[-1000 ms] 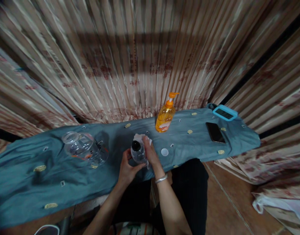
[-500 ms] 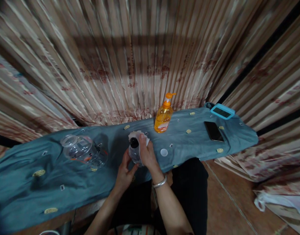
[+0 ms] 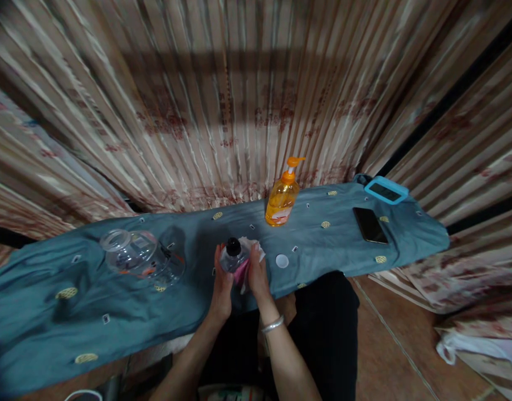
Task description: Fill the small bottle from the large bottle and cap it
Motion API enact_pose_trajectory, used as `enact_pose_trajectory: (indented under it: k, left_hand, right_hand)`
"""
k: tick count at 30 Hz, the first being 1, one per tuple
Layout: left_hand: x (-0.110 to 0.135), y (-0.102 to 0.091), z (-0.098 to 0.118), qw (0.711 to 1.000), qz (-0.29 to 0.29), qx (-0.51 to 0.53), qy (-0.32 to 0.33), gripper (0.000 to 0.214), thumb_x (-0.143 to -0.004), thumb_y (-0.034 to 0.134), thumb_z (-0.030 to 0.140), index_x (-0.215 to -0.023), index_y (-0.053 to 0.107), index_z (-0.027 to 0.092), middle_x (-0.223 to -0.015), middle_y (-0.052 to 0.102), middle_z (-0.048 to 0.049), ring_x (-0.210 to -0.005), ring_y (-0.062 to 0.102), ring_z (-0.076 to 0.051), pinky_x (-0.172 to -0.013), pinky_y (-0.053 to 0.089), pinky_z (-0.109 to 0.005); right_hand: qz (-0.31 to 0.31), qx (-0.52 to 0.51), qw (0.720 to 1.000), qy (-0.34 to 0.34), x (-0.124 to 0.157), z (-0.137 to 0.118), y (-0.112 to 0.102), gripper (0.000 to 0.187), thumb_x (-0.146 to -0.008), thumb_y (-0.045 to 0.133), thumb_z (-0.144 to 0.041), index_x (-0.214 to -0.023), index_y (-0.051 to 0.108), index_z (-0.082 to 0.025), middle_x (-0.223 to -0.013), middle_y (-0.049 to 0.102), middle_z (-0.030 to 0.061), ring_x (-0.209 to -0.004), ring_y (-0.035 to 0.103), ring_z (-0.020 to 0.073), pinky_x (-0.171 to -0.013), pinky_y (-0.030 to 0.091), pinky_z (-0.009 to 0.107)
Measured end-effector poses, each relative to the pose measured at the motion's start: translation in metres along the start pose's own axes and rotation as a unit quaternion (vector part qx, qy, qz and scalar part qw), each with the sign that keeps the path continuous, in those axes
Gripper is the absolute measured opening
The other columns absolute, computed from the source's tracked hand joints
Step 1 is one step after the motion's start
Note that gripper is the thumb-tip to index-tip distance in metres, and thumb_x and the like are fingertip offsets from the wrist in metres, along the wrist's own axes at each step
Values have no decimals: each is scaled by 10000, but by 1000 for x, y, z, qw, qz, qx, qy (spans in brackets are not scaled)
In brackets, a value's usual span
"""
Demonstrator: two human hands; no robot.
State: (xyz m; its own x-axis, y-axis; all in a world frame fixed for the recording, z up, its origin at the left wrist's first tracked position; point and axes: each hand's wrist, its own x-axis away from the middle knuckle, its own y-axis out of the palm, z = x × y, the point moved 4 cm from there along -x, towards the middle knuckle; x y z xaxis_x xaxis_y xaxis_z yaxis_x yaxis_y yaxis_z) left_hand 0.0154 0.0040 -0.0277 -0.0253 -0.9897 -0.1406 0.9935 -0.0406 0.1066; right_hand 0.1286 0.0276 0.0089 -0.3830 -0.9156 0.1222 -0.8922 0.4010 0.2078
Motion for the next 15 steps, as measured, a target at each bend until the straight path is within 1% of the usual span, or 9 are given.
enact_pose_trajectory:
  k: [2, 4, 7, 9, 12, 15]
  left_hand:
    - [-7, -3, 1, 1000, 8, 2, 5, 886, -919, 495, 745, -1623, 262, 259, -1722, 298, -109, -1608, 262, -296, -1336, 182, -471]
    - [-12, -5, -1, 1000, 1, 8, 6, 891, -915, 448, 782, -1613, 299, 248, -1722, 298, -114, -1610, 253, -304, -1337, 176, -472]
    - [-17, -7, -5, 1000, -9, 16, 1, 949, -889, 414, 833, -1624, 274, 249, -1740, 247, -120, -1614, 240, -309, -1332, 196, -466]
    - [-19, -7, -6, 1000, -15, 20, -3, 985, -872, 423, 851, -1636, 238, 257, -1740, 247, -119, -1608, 258, -311, -1326, 217, -466]
    - [-20, -6, -3, 1000, -18, 20, 6, 977, -869, 448, 844, -1637, 235, 280, -1721, 303, -104, -1589, 310, -311, -1308, 273, -468]
    - [-19, -4, 0, 999, -20, 16, 27, 921, -891, 456, 816, -1634, 247, 313, -1695, 362, -93, -1552, 386, -304, -1273, 345, -467]
  right_hand:
    - [0, 1, 1000, 7, 3, -5, -1, 445, -965, 600, -526, -1244, 634, -182, -1271, 658, 94, -1138, 650, 227, -996, 540, 481]
    - [-3, 5, 1000, 8, 5, -13, -2, 449, -965, 594, -538, -1236, 638, -183, -1265, 662, 92, -1135, 652, 227, -996, 541, 479]
    - [-16, 17, 1000, -2, 9, -27, -2, 437, -967, 592, -535, -1231, 643, -191, -1267, 662, 90, -1125, 654, 221, -986, 547, 465]
    - [-27, 27, 999, -10, 11, -33, -3, 414, -968, 598, -521, -1227, 646, -201, -1274, 660, 86, -1115, 653, 216, -973, 554, 447]
    - [-39, 37, 998, -15, 12, -35, -6, 392, -967, 606, -504, -1228, 648, -214, -1284, 655, 82, -1107, 652, 211, -962, 558, 432]
    - [-43, 29, 999, -12, 8, -30, -9, 397, -971, 597, -508, -1232, 646, -212, -1299, 649, 89, -1131, 646, 215, -983, 550, 446]
